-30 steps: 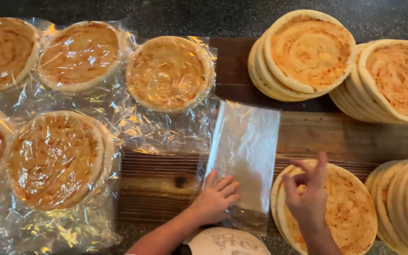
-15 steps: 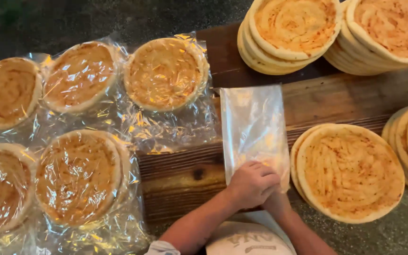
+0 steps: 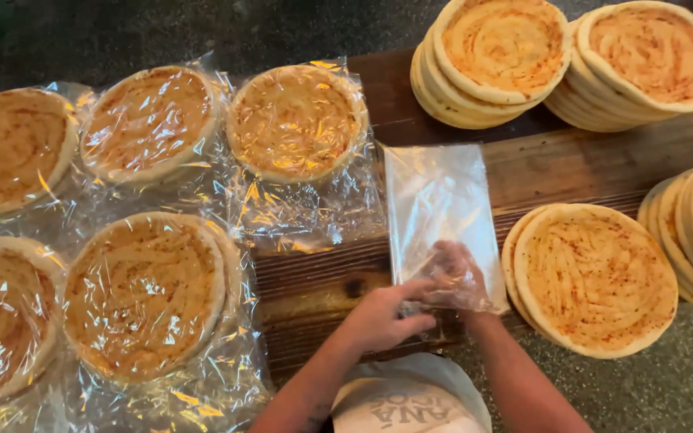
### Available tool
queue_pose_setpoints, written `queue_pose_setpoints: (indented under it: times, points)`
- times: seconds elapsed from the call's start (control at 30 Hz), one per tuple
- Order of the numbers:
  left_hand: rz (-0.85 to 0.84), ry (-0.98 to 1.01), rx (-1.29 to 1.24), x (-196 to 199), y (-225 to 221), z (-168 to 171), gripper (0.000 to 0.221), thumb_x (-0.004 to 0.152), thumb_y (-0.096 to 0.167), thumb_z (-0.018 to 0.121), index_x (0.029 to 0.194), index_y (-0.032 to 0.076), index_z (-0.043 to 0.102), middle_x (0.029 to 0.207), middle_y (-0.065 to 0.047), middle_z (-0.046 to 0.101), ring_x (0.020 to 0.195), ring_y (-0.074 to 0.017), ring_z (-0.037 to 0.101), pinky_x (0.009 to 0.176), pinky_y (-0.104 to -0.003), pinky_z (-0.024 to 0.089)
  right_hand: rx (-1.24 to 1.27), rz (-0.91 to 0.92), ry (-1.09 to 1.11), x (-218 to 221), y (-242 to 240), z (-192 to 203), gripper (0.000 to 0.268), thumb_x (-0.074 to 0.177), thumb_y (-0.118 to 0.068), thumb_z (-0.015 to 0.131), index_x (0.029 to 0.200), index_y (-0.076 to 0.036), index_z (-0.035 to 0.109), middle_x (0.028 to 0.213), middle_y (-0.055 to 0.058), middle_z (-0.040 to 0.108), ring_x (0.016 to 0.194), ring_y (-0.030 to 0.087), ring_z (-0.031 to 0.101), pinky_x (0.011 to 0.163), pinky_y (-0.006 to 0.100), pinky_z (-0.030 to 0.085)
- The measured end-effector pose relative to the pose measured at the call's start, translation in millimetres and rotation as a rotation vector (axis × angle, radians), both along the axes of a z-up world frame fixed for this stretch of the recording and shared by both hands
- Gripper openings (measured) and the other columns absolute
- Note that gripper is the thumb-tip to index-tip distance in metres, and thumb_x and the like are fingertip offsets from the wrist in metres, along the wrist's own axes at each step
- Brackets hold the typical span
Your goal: The person places several pizza crusts individually into plastic bags by hand and then sets the bagged crusts on a wooden surface.
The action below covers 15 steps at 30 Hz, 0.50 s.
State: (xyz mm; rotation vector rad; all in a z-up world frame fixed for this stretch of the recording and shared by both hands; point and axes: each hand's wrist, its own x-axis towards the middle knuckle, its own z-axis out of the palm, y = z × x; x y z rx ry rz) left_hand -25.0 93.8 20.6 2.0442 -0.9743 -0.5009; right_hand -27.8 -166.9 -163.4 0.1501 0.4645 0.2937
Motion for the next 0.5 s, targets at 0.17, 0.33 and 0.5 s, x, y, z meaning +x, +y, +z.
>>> queue_pose_setpoints:
  times: [0.17,0.33,0.5]
  points:
    - [0.189,-0.368,0.031,6.1,-9.9,-57.5,0.085,0.075,0.054,0.078,0.145,0.015,0.052,0.136,-0.009,0.058,0.133,-0.0329,0.053,0.106,-0.054,0.043,-1.092,-0.101,-0.172,-28.5,-2.8,13.1,0.155,0.031,0.015,0.08,0.164,-0.034,0.017,0.149,0.0,0.044,0.114,0.026,0.055,0.092,0.081,0.048]
    - [0.108,-0.388,0.141,-18.0,-17.0,-44.0,0.096,0.079,0.047,0.078,0.156,0.008,0.036,0.157,-0.015,0.041,0.148,-0.0371,0.033,0.117,-0.063,0.02,-0.773,-0.13,0.156,29.3,13.0,37.5,0.033,0.077,-0.022,0.086,0.089,-0.007,0.059,0.089,0.006,0.07,0.067,0.017,0.069,0.058,0.03,0.058]
    - [0.031,-0.071,0.527,-0.2,-20.4,-3.1,0.105,0.092,0.055,0.063,0.164,0.014,-0.002,0.173,-0.01,-0.002,0.158,-0.0304,-0.009,0.122,-0.058,-0.008,-2.842,-0.127,-0.612,-8.4,13.1,7.9,0.021,0.092,-0.02,0.059,0.101,-0.011,0.075,0.101,0.007,0.075,0.09,0.024,0.07,0.086,0.035,0.055]
